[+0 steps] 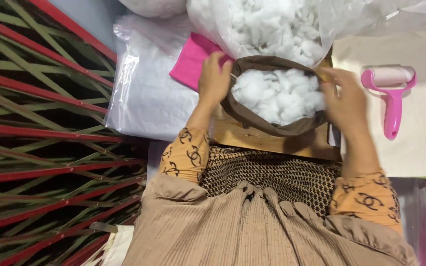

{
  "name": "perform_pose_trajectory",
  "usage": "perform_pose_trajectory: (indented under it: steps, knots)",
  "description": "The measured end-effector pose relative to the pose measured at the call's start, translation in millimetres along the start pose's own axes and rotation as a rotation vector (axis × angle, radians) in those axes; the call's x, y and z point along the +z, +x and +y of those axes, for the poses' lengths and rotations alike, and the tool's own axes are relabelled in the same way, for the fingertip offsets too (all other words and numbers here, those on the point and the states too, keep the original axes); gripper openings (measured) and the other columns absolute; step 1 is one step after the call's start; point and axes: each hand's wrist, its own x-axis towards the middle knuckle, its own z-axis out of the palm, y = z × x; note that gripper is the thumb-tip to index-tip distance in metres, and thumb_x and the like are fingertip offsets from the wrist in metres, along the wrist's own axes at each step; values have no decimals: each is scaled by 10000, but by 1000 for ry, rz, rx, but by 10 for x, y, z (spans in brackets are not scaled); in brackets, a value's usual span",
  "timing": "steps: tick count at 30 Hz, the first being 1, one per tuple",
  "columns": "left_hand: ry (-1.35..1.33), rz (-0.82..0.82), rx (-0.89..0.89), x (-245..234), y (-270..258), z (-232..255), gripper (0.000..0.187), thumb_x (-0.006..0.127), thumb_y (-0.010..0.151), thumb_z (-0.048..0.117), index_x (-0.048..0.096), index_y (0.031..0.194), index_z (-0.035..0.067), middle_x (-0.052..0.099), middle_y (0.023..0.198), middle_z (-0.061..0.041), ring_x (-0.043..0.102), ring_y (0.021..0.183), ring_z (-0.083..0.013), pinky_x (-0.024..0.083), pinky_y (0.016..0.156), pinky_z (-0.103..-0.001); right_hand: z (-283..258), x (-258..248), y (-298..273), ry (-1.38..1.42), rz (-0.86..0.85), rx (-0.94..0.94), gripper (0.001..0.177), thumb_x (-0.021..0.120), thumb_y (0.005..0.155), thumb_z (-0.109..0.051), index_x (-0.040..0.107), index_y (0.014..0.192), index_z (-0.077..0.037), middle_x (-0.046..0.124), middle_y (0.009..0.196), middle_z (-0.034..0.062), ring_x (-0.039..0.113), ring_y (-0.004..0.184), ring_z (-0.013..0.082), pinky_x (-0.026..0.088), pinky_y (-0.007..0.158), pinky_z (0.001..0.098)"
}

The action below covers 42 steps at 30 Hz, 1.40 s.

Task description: Stuffing a brown pillow cover with white fiberfill material by hand.

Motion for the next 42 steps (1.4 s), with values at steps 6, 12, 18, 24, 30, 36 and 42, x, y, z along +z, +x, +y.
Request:
perform_pose_trajectory:
  steps: [6, 12, 18, 24, 30, 36, 42]
  knots:
    - [-410, -435, -629, -6, 11, -425, 289, 595, 942, 434, 660, 978, 155, 666, 821, -23, 628, 685, -158, 397, 572, -259, 339, 142, 86, -248, -507, 508, 516, 411, 1055, -384, 619, 1427, -92, 673, 1328, 208, 629, 1184, 403, 491, 1009, 569]
    - [-411, -360, -511, -48, -134, -53, 210, 644, 984, 204, 560, 795, 171, 559, 670, 19, 531, 626, -124, 431, 586, -265, -114, 74, -21, 248, -354, 622, 366, 514, 1050, -245, 618, 1356, -74, 704, 1184, 155, 646, 1034, 300, 510, 898, 448]
    - [-1227, -179, -339, -316, -251, 190, 232, 594, 763, -2, 476, 629, 146, 497, 669, -6, 507, 647, -162, 455, 551, -295, 417, -239, 102, 1349, -200, 285, 285, 706, 969, -264, 688, 1222, -132, 749, 1212, 40, 738, 1075, 148, 633, 894, 257]
    - [-1725, -351, -466, -326, -414, 234, 269, 619, 932, 230, 635, 1046, -13, 688, 888, -162, 680, 816, -286, 601, 680, -373, 341, -450, 104, 1716, -174, 95, 256, 618, 1008, -37, 640, 1257, 18, 734, 1185, 181, 744, 1051, 273, 644, 939, 353]
    - [-1489, -556, -383, -410, -508, 414, 339, 725, 921, 154, 654, 1245, 82, 713, 945, -87, 691, 736, -165, 546, 505, -262, 239, -299, 83, 1238, -155, 177, 515, 728, 820, -44, 606, 1291, -213, 525, 600, -90, 490, 488, -36, 424, 451, 105]
    - [-1027, -371, -4, -493, -469, 347, 582, 844, 739, -49, 650, 1265, 107, 549, 1487, -182, 335, 1506, -457, 537, 1103, -458, 191, -426, -19, 278, 186, -10, 616, 621, 847, 80, 518, 1420, -122, 635, 1134, 154, 605, 974, 172, 485, 767, 276]
    - [-20, 421, 331, -535, -450, 353, 390, 613, 711, -38, 656, 1067, 114, 609, 972, -65, 607, 814, -270, 513, 746, -418, 537, -553, -118, -254, 417, -214, 489, 616, 899, 55, 799, 1348, -4, 685, 1035, 139, 613, 901, 269, 488, 845, 376]
